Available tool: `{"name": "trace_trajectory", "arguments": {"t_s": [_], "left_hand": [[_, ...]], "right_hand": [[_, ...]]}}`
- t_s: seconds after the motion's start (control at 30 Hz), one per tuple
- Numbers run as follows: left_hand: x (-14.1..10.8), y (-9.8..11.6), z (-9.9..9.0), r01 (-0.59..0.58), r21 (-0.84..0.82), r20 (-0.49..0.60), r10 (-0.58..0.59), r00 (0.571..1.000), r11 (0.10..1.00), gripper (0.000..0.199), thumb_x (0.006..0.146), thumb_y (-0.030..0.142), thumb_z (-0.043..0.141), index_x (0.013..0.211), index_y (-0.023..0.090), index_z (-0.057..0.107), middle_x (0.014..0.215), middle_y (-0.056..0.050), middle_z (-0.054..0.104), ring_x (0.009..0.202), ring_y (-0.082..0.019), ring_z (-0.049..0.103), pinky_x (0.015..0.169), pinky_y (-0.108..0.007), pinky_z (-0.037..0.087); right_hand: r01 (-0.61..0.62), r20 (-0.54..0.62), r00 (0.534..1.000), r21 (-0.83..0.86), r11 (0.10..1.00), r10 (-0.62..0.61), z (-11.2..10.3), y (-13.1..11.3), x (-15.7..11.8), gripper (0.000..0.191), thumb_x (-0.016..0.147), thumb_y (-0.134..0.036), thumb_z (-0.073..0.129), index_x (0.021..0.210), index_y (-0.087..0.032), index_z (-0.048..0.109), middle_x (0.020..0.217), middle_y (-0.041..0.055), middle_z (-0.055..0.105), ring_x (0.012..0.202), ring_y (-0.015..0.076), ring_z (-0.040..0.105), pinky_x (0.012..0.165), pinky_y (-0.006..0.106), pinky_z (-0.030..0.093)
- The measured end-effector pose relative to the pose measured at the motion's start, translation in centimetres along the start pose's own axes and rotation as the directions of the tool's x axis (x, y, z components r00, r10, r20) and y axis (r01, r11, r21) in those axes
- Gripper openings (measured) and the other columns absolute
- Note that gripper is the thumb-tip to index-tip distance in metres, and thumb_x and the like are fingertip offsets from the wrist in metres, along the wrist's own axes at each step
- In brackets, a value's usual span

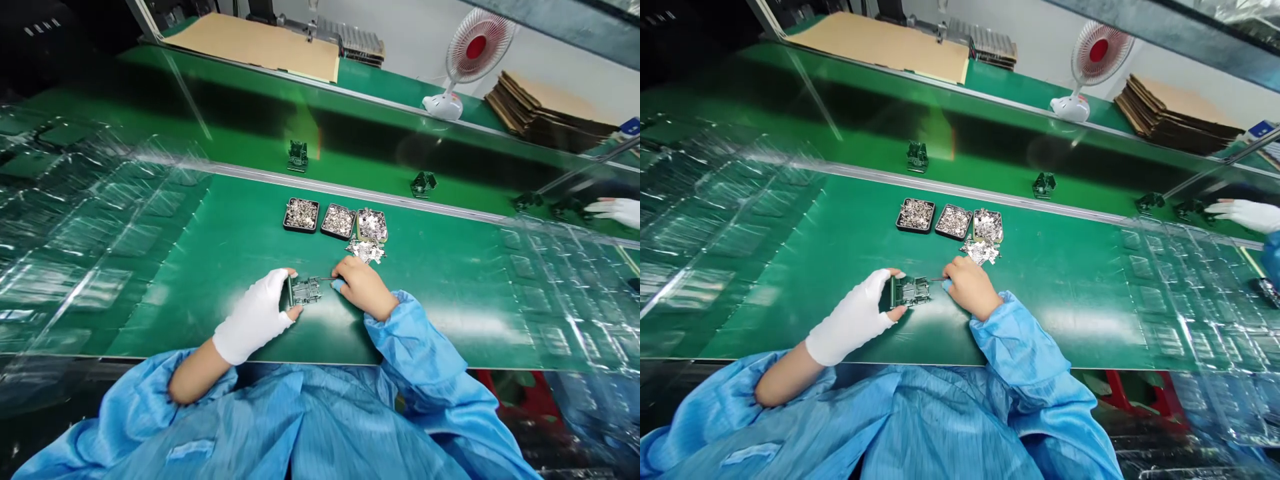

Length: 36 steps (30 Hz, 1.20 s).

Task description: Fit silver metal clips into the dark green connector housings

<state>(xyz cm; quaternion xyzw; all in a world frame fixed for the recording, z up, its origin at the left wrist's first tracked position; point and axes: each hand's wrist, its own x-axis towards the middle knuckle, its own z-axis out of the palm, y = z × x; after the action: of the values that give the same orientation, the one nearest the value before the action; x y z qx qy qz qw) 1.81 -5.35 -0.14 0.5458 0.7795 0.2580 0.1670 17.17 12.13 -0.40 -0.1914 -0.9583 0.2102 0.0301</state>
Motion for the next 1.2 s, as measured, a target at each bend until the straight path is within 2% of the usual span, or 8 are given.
{"name": "trace_trajectory", "arguments": {"t_s": [0.1,0.27,0.43,0.6,0.67,0.8,0.87,1.2], "left_hand": [[-0.2,-1.1,-0.1,-0.012,-0.042,0.01,0.012,1.0,0.999,0.051,0.076,0.036,0.057,0.121,0.018,0.042,0.125,-0.011,0.053,0.115,-0.028,0.054,0.096,-0.041,0.045],[-0.5,-2.5,-0.3,0.013,-0.056,0.056,-0.01,0.998,0.998,0.052,0.075,0.042,0.061,0.119,0.018,0.046,0.118,-0.01,0.058,0.107,-0.028,0.058,0.091,-0.041,0.047],[-0.6,-2.5,-0.2,-0.014,-0.066,0.051,0.018,0.999,0.998,0.051,0.075,0.041,0.062,0.119,0.018,0.047,0.117,-0.01,0.059,0.109,-0.029,0.057,0.095,-0.041,0.045],[-0.6,-2.6,-0.1,-0.039,-0.039,0.061,0.042,0.997,0.998,0.05,0.075,0.038,0.062,0.118,0.018,0.047,0.115,-0.011,0.06,0.109,-0.03,0.057,0.094,-0.04,0.046],[-0.5,-2.6,-0.1,-0.041,-0.023,0.064,0.042,0.997,0.999,0.051,0.074,0.037,0.063,0.118,0.018,0.047,0.114,-0.011,0.06,0.109,-0.031,0.057,0.093,-0.04,0.046],[-0.6,-2.6,-0.2,-0.037,-0.007,0.074,0.037,0.997,0.999,0.052,0.072,0.037,0.064,0.118,0.018,0.048,0.114,-0.012,0.061,0.108,-0.032,0.057,0.092,-0.042,0.047],[-0.6,-2.5,-0.3,-0.03,-0.005,0.078,0.03,0.996,1.0,0.051,0.073,0.037,0.063,0.118,0.018,0.048,0.115,-0.011,0.06,0.109,-0.031,0.057,0.092,-0.042,0.047],[-0.6,-2.4,-0.5,-0.086,0.021,0.072,0.085,0.994,0.996,0.051,0.078,0.042,0.059,0.12,0.014,0.047,0.114,-0.013,0.059,0.107,-0.031,0.057,0.09,-0.042,0.047]], "right_hand": [[0.013,0.003,1.0,0.01,1.0,-0.013,0.5,0.1,0.0,0.022,0.08,0.0,0.044,0.088,-0.016,0.056,0.091,0.0081,0.056,0.088,0.0208,0.049,0.082,0.034,0.041],[0.127,0.039,0.99,0.201,0.971,-0.137,1.2,-0.7,-0.3,0.029,0.078,0.001,0.043,0.098,-0.018,0.054,0.096,0.0049,0.058,0.091,0.0172,0.053,0.081,0.027,0.043],[0.096,0.139,0.985,0.057,0.994,-0.104,1.1,-1.9,-0.5,0.033,0.078,-0.003,0.047,0.102,-0.022,0.057,0.1,0.0046,0.06,0.097,0.0193,0.054,0.073,0.027,0.043],[0.025,0.207,0.978,-0.02,0.999,-0.02,0.8,-2.8,-0.4,0.031,0.078,-0.005,0.047,0.101,-0.021,0.059,0.095,0.0057,0.059,0.089,0.0203,0.057,0.063,0.026,0.041],[-0.008,0.223,0.975,0.04,0.999,-0.001,0.6,-2.6,-0.4,0.032,0.077,-0.004,0.048,0.1,-0.022,0.06,0.095,0.0046,0.06,0.087,0.0195,0.058,0.064,0.026,0.042],[-0.002,0.215,0.974,0.308,0.951,-0.068,0.2,-1.4,-0.4,0.035,0.076,0.0,0.048,0.101,-0.022,0.061,0.101,0.002,0.062,0.093,0.0163,0.06,0.077,0.025,0.044],[0.004,0.23,0.969,0.347,0.938,-0.089,0.0,-1.0,-0.5,0.037,0.075,0.001,0.049,0.101,-0.021,0.061,0.102,0.0018,0.062,0.094,0.0157,0.059,0.079,0.025,0.044],[0.053,0.305,0.951,0.024,0.998,-0.058,-0.1,-2.9,-1.0,0.029,0.079,-0.007,0.049,0.102,-0.021,0.061,0.094,0.0043,0.061,0.088,0.018,0.058,0.062,0.024,0.038]]}}
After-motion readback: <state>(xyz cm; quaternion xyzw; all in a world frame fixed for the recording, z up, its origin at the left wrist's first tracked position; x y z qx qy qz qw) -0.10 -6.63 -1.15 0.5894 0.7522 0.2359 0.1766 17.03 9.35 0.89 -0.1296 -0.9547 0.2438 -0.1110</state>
